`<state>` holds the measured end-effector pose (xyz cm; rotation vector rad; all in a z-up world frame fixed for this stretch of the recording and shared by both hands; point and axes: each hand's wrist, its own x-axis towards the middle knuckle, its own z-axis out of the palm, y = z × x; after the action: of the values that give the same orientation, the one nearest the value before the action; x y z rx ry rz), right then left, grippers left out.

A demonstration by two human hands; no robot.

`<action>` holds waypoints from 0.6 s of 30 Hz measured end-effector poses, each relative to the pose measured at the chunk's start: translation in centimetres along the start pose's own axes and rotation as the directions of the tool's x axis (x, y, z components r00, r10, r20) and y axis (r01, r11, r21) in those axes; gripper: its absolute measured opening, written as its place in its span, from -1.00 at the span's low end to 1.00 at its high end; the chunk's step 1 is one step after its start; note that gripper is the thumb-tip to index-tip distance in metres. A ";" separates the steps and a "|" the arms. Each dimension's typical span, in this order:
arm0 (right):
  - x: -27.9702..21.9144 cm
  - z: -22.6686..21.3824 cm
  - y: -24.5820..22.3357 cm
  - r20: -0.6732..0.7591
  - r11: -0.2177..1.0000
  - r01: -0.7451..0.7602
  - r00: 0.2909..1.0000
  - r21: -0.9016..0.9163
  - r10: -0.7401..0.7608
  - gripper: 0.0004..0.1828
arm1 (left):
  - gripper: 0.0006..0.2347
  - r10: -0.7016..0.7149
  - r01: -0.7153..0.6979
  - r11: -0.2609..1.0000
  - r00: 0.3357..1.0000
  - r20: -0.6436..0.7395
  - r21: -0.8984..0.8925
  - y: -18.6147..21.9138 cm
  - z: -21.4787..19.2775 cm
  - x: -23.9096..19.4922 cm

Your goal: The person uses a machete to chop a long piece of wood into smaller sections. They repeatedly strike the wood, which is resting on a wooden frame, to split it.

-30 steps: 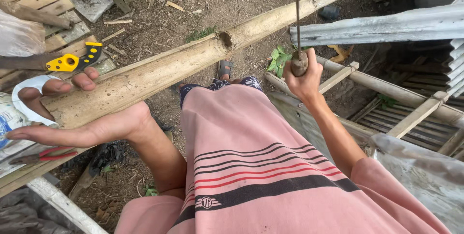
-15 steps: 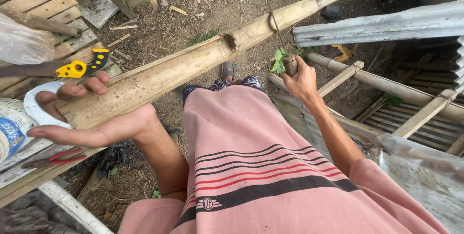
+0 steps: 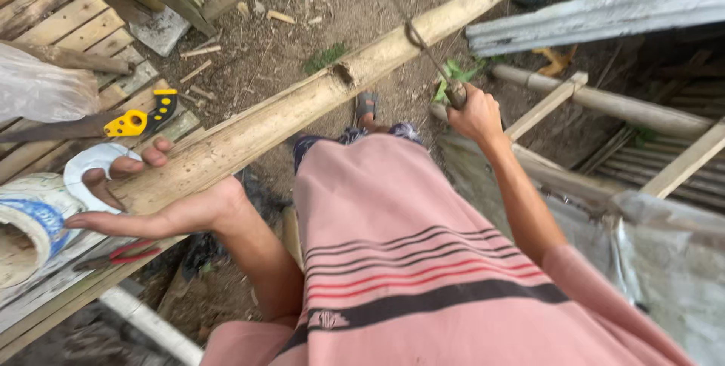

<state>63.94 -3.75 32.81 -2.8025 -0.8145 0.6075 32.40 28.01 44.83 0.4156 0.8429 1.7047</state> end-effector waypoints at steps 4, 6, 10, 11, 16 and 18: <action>-3.5 -0.4 -1.0 0.046 0.988 -0.014 0.999 0.154 0.007 -0.66 | -0.49 0.020 -0.020 1.000 1.000 -0.005 0.023 -0.2 -1.1 -0.2; -4.4 -0.4 -3.1 0.020 0.983 0.057 0.998 0.172 -0.062 -0.69 | -0.49 0.034 -0.035 0.999 0.999 0.017 0.035 -0.1 -1.2 0.1; -3.8 0.3 -4.7 -0.116 0.961 0.262 0.961 0.090 -0.252 -0.73 | -0.48 0.060 -0.063 0.996 0.997 0.047 0.056 -0.6 -1.2 0.4; -3.5 0.5 -4.2 -0.176 0.945 0.323 0.935 0.057 -0.309 -0.73 | -0.49 0.059 -0.063 0.997 0.996 0.070 0.044 -0.5 -1.3 0.3; 0.4 -0.6 0.1 -0.047 0.985 -0.043 0.998 -0.169 0.035 -0.76 | -0.50 0.031 -0.031 0.999 0.999 0.032 0.007 0.1 -1.7 0.0; 1.0 -1.1 0.5 0.013 0.995 -0.072 0.997 -0.066 0.073 -0.77 | -0.52 0.011 -0.010 1.000 0.999 0.037 -0.027 -0.1 -1.5 -0.2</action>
<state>65.40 -3.65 33.39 -2.9013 -0.7507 0.6254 31.55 27.40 43.78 0.4321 0.7913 1.7110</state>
